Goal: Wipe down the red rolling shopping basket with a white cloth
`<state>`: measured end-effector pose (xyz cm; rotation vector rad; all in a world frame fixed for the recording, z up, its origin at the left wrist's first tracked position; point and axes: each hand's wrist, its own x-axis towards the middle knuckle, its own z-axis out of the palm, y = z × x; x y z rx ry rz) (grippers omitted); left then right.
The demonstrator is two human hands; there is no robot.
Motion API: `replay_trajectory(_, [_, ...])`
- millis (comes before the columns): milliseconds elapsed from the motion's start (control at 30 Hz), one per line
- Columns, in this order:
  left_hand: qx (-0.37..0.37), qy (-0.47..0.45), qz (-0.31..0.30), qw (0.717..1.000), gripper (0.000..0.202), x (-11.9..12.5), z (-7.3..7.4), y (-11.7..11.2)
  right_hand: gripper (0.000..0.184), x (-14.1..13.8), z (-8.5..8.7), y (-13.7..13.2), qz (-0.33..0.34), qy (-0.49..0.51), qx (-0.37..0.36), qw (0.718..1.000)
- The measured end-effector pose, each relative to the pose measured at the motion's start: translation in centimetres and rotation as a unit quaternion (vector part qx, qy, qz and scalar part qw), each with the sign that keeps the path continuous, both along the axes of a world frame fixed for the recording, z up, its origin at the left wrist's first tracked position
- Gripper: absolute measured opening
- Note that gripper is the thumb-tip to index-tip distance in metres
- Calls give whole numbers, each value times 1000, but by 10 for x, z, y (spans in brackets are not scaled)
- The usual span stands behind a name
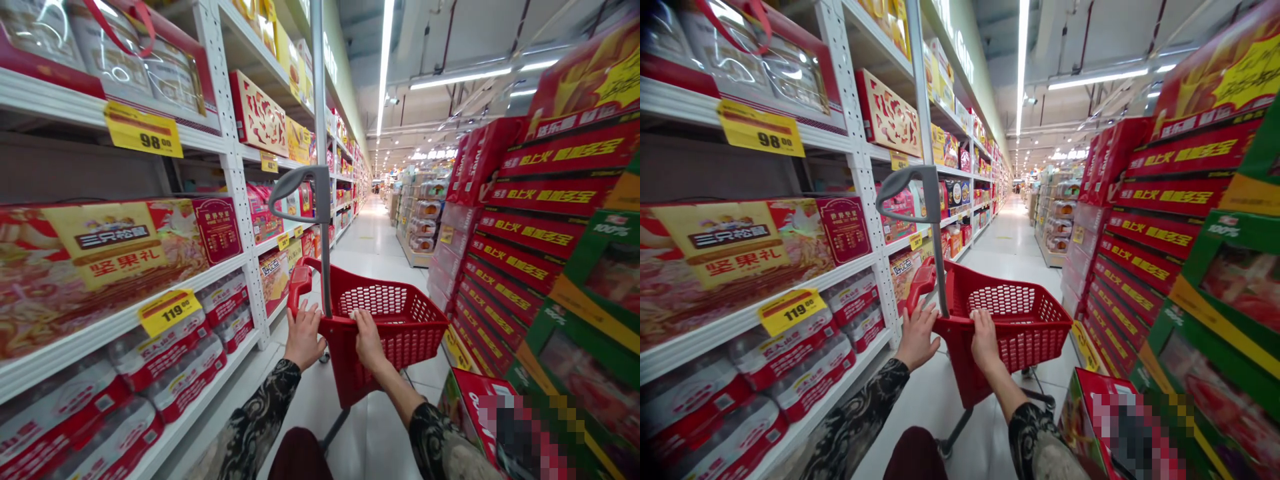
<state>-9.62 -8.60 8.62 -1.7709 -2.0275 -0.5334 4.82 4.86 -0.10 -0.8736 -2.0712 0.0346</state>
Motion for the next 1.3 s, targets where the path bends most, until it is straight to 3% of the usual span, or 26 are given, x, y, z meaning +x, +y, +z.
replay_trajectory(167, [6,-8,-8,1000,54,22,-3,9,61,-19,21,-24,49,55,-9,997])
replay_trajectory(333, [4,-14,-20,1000,56,46,-4,13,68,-1,26,-34,80,91,-24,992])
replay_trajectory(433, [12,-16,-18,1000,58,56,-4,13,65,13,39,-39,97,125,18,987])
replay_trajectory(533, [5,-12,-22,1000,59,62,-3,11,57,21,81,-44,101,159,116,975])
replay_trajectory(633, [-13,8,-28,999,59,64,3,8,55,22,146,-45,104,173,243,949])
replay_trajectory(733, [-17,30,-29,999,61,63,9,4,54,19,202,-38,88,126,310,938])
replay_trajectory(833, [-6,36,-8,999,63,62,12,0,50,16,229,-27,79,45,332,939])
replay_trajectory(933, [-5,34,-2,999,63,59,10,-4,46,16,218,-21,97,-50,337,935])
replay_trajectory(1167, [-12,45,-39,998,66,51,3,-13,42,32,121,-31,158,-143,324,922])
replay_trajectory(1300, [-8,55,-46,997,65,48,3,-14,41,35,88,-38,177,-105,289,935])
